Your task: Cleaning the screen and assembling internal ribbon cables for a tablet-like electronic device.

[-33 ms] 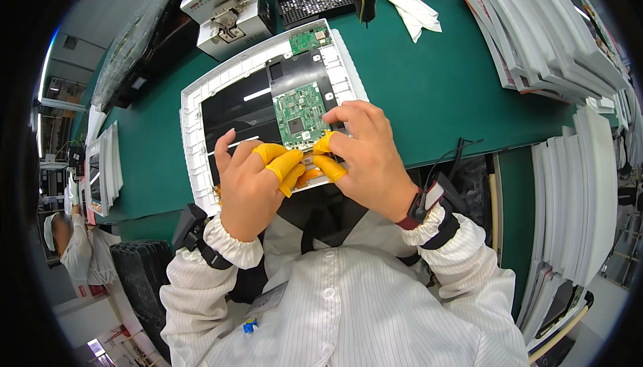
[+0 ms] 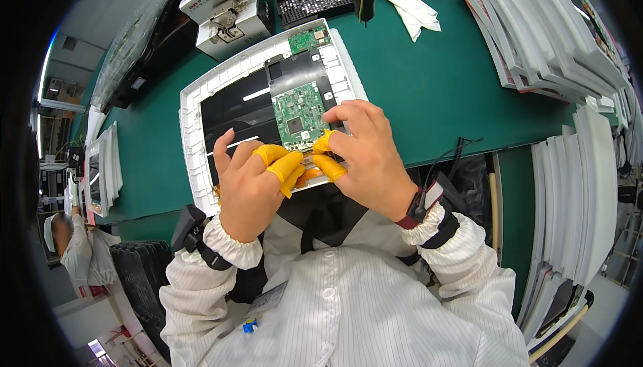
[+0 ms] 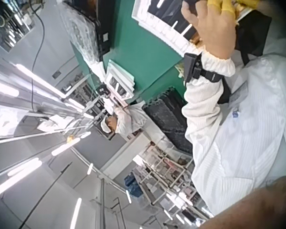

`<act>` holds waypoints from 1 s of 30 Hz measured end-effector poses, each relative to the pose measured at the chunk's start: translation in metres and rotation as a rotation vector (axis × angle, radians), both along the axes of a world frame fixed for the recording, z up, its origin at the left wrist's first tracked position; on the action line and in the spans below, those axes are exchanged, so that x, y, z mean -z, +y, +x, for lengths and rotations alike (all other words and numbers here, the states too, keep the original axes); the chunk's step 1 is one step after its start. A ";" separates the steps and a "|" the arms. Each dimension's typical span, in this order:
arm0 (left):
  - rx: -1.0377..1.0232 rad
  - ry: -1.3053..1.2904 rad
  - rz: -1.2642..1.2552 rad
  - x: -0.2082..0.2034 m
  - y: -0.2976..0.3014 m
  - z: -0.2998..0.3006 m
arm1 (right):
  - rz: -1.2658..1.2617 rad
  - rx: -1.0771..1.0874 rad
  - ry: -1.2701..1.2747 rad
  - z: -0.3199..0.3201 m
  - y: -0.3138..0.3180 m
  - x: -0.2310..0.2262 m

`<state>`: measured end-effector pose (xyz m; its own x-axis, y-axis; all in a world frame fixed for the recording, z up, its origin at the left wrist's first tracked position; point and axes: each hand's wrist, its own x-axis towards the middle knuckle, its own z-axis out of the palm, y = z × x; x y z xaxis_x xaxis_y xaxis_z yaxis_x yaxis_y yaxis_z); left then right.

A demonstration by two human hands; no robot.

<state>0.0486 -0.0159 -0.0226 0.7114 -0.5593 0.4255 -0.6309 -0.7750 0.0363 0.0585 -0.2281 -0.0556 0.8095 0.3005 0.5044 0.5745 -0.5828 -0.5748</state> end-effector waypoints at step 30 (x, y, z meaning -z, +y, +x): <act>0.063 -0.059 0.124 -0.001 -0.016 -0.001 | 0.055 0.038 -0.002 0.000 -0.003 0.005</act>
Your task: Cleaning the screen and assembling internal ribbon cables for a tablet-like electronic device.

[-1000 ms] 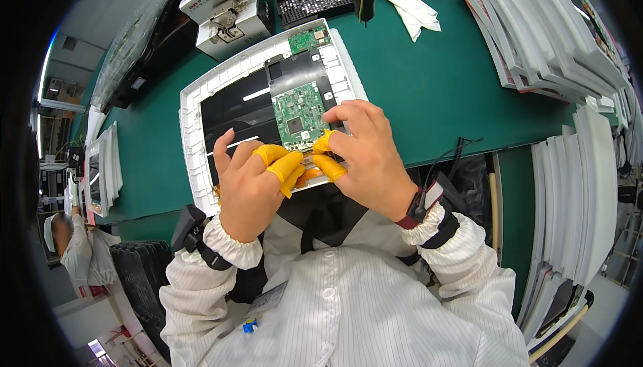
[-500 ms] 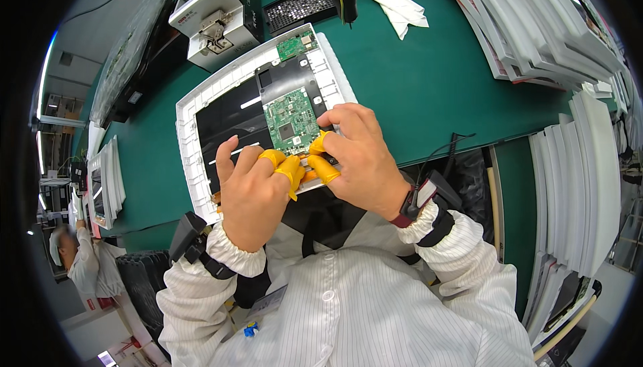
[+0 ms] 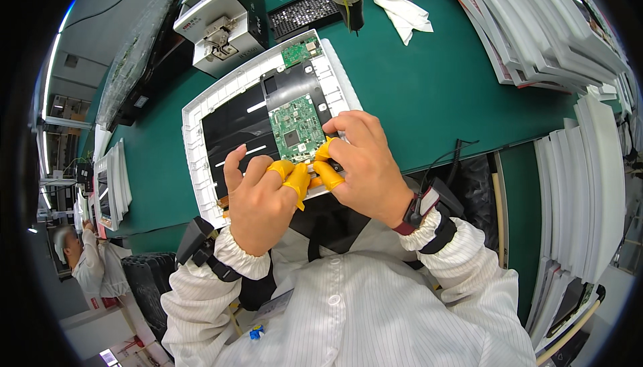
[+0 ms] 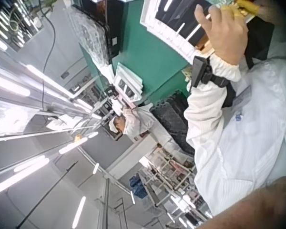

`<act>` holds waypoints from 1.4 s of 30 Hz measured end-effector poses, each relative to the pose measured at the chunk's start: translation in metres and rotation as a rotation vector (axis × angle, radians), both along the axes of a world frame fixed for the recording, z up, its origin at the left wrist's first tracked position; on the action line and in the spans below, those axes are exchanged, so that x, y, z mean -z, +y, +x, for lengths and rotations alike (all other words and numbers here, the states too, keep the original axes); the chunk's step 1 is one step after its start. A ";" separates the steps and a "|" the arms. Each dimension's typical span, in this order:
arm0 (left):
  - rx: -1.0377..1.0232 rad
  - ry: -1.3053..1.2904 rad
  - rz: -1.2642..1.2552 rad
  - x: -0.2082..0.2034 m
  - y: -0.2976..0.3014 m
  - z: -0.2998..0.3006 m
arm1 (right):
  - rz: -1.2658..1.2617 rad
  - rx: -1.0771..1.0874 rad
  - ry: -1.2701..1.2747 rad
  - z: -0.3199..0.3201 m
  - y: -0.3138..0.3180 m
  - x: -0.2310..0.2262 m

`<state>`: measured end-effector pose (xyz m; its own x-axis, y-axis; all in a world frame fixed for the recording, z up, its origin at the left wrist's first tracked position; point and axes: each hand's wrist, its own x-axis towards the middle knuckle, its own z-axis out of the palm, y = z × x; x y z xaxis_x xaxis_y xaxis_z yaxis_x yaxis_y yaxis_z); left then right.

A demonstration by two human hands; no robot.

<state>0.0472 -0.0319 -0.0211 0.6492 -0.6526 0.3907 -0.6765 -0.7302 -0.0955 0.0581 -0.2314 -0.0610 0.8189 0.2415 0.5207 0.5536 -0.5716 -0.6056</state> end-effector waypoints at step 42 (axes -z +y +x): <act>-0.014 0.083 -0.100 0.004 0.005 -0.002 | -0.209 -0.108 0.002 0.003 -0.001 -0.016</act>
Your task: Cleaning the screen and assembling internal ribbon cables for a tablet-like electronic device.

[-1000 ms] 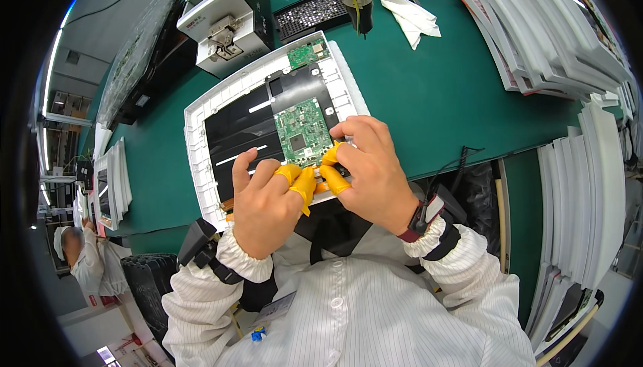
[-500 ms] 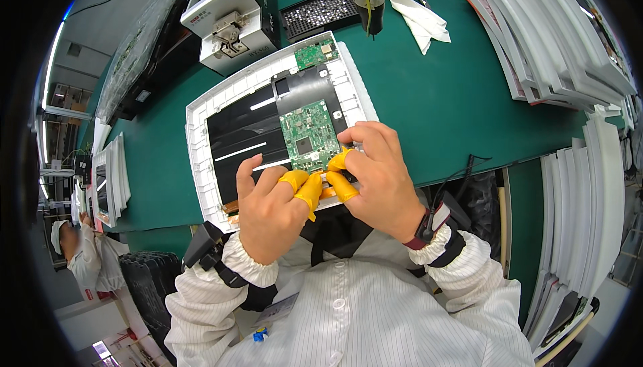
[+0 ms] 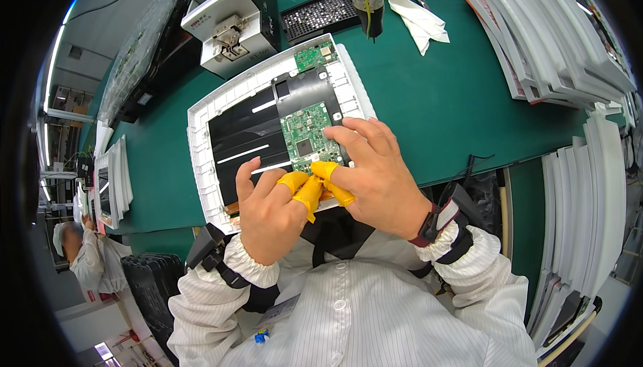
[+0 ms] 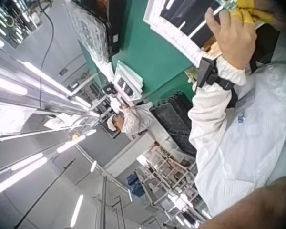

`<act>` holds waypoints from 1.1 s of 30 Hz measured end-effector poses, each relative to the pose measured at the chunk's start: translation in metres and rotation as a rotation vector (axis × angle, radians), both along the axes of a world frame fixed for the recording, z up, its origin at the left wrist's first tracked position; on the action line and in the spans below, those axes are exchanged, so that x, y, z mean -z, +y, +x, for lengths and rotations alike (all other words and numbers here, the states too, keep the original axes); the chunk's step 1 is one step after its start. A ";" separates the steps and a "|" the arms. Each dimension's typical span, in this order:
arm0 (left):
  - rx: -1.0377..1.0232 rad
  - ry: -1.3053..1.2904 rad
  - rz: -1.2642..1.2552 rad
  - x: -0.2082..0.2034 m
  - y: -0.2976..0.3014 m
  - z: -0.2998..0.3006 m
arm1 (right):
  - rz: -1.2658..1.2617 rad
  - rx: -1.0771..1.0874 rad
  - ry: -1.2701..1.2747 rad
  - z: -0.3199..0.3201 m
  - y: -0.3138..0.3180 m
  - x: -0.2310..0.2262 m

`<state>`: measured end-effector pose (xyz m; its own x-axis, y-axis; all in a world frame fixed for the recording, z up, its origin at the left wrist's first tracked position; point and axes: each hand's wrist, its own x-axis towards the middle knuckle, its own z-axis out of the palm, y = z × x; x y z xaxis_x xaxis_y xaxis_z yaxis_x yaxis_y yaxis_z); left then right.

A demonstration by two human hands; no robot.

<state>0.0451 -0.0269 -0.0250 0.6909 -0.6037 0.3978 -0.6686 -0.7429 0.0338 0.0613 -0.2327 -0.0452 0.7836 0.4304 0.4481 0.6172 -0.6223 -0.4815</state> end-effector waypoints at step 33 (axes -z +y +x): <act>-0.110 0.069 0.069 -0.005 0.007 -0.006 | 0.251 0.114 -0.019 -0.015 -0.020 0.016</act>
